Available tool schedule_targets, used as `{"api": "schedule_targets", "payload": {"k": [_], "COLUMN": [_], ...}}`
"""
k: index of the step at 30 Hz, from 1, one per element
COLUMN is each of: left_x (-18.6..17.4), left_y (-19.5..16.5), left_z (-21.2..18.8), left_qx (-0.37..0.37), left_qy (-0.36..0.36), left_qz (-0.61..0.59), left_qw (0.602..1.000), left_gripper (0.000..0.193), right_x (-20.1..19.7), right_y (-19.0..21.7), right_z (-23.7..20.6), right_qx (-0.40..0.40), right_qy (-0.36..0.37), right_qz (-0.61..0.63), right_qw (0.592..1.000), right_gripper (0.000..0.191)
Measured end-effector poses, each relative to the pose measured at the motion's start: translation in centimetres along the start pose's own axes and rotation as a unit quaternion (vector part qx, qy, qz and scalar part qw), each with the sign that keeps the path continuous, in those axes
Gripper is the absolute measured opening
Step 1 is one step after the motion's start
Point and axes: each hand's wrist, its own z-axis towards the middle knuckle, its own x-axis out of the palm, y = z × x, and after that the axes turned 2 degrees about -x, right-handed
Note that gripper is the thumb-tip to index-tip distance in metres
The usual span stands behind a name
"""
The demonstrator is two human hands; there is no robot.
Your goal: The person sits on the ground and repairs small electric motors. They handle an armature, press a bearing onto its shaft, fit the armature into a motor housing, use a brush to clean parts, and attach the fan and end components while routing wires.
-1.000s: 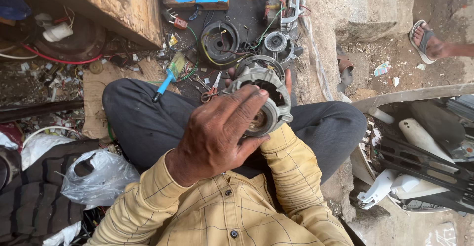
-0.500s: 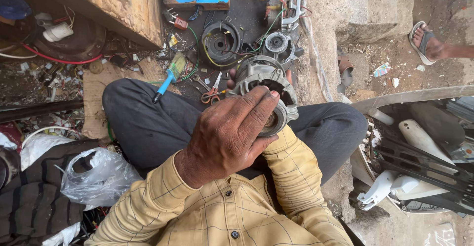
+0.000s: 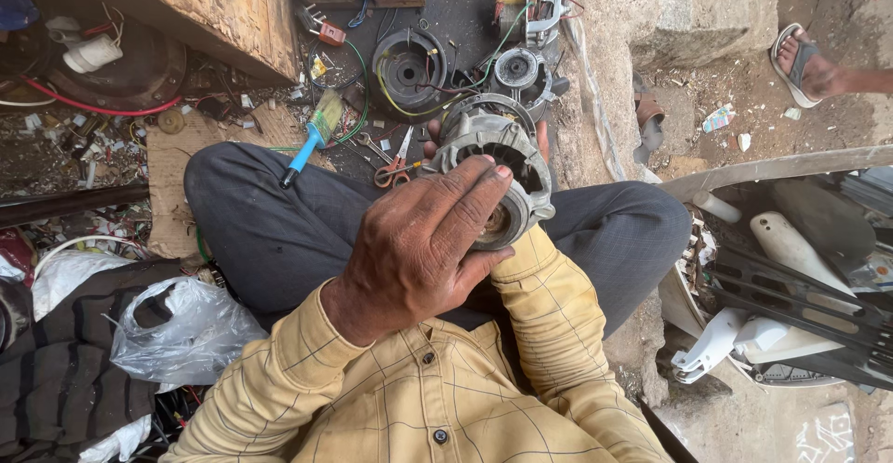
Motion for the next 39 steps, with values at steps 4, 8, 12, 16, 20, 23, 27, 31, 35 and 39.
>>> {"api": "schedule_targets", "payload": {"k": [4, 8, 12, 16, 20, 23, 27, 31, 35, 39], "left_x": [0.3, 0.7, 1.1, 1.1, 0.8, 1.1, 1.9, 2.0, 1.7, 1.6], "left_y": [0.3, 1.2, 2.7, 3.5, 3.5, 3.6, 4.0, 4.0, 3.7, 3.2], "left_z": [-0.2, -0.5, -1.2, -2.1, -2.6, -2.6, -2.3, -1.8, -0.5, 0.9], "left_qx": [0.0, 0.0, 0.016, 0.011, 0.024, 0.041, 0.031, 0.015, -0.002, -0.017], "left_qy": [0.003, 0.002, -0.001, 0.005, -0.004, -0.015, 0.017, 0.048, 0.078, 0.132], "left_qz": [0.012, 0.035, 0.056, 0.072, 0.131, 0.171, 0.096, 0.103, 0.079, 0.097], "left_qw": [1.0, 0.999, 0.998, 0.997, 0.991, 0.984, 0.995, 0.993, 0.994, 0.986], "left_gripper": [0.08, 0.077, 0.073, 0.074, 0.087, 0.097, 0.092, 0.096, 0.101, 0.101], "right_x": [-0.1, -0.6, -1.3, -2.3, -3.4, -4.0, -4.1, -3.7, -3.7, -4.4], "right_y": [-0.1, -0.4, -0.3, 0.2, 0.2, -0.1, -0.4, -0.3, 0.0, 0.0], "right_z": [0.1, 0.0, 0.1, 0.4, 0.3, 0.3, 0.4, 0.6, 0.6, 0.7], "right_qx": [0.001, -0.002, -0.02, -0.041, -0.082, -0.083, -0.076, -0.08, -0.055, -0.028], "right_qy": [-0.021, -0.009, 0.003, -0.036, -0.028, -0.042, -0.052, -0.056, -0.062, -0.012], "right_qz": [-0.004, 0.026, 0.043, 0.045, 0.063, 0.042, 0.043, 0.019, 0.032, 0.073], "right_qw": [1.0, 1.0, 0.999, 0.997, 0.994, 0.995, 0.995, 0.995, 0.996, 0.997], "right_gripper": [0.098, 0.095, 0.091, 0.079, 0.068, 0.065, 0.062, 0.067, 0.072, 0.07]}}
